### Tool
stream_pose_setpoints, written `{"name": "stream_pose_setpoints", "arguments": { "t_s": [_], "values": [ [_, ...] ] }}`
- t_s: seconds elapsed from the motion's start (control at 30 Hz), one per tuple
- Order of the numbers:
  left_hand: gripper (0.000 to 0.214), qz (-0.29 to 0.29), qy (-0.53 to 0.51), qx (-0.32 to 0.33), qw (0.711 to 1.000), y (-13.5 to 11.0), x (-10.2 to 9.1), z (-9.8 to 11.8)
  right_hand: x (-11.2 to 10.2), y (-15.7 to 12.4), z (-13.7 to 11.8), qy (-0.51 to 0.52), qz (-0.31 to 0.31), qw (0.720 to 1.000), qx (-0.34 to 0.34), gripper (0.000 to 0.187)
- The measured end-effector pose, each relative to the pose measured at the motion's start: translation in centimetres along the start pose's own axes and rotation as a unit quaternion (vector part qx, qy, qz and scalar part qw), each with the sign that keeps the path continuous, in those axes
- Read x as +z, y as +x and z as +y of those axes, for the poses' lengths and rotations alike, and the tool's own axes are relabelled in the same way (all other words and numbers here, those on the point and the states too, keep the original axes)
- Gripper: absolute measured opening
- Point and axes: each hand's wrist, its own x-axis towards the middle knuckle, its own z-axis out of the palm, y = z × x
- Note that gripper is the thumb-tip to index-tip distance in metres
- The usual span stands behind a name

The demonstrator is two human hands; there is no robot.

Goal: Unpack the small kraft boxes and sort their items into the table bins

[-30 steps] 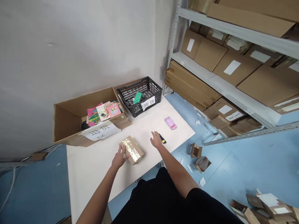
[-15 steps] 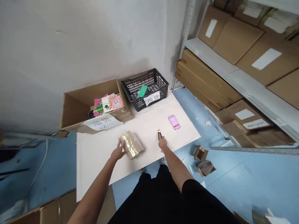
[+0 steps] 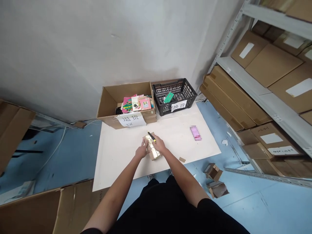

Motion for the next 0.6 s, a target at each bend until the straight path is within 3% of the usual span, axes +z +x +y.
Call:
{"name": "stream_pose_setpoints", "arguments": {
  "t_s": [0.1, 0.3, 0.47, 0.6],
  "values": [
    [0.096, 0.015, -0.017, 0.008, 1.000, 0.2, 0.7, -0.3, 1.3, 0.6, -2.0, -0.070, -0.032, 0.997, 0.014, 0.073],
    [0.094, 0.038, -0.036, 0.021, 0.998, 0.5, 1.5, -0.2, 2.6, -0.8, -2.0, -0.171, -0.076, 0.977, 0.105, 0.067],
    [0.093, 0.048, -0.020, 0.028, 0.998, 0.6, 1.2, 0.5, 2.3, -1.0, -3.3, -0.205, -0.059, 0.968, 0.131, 0.058],
    [0.094, 0.053, -0.019, 0.035, 0.998, 0.6, 0.9, 0.7, 1.4, -0.6, -4.3, -0.237, -0.080, 0.959, 0.132, 0.058]
  ]
}}
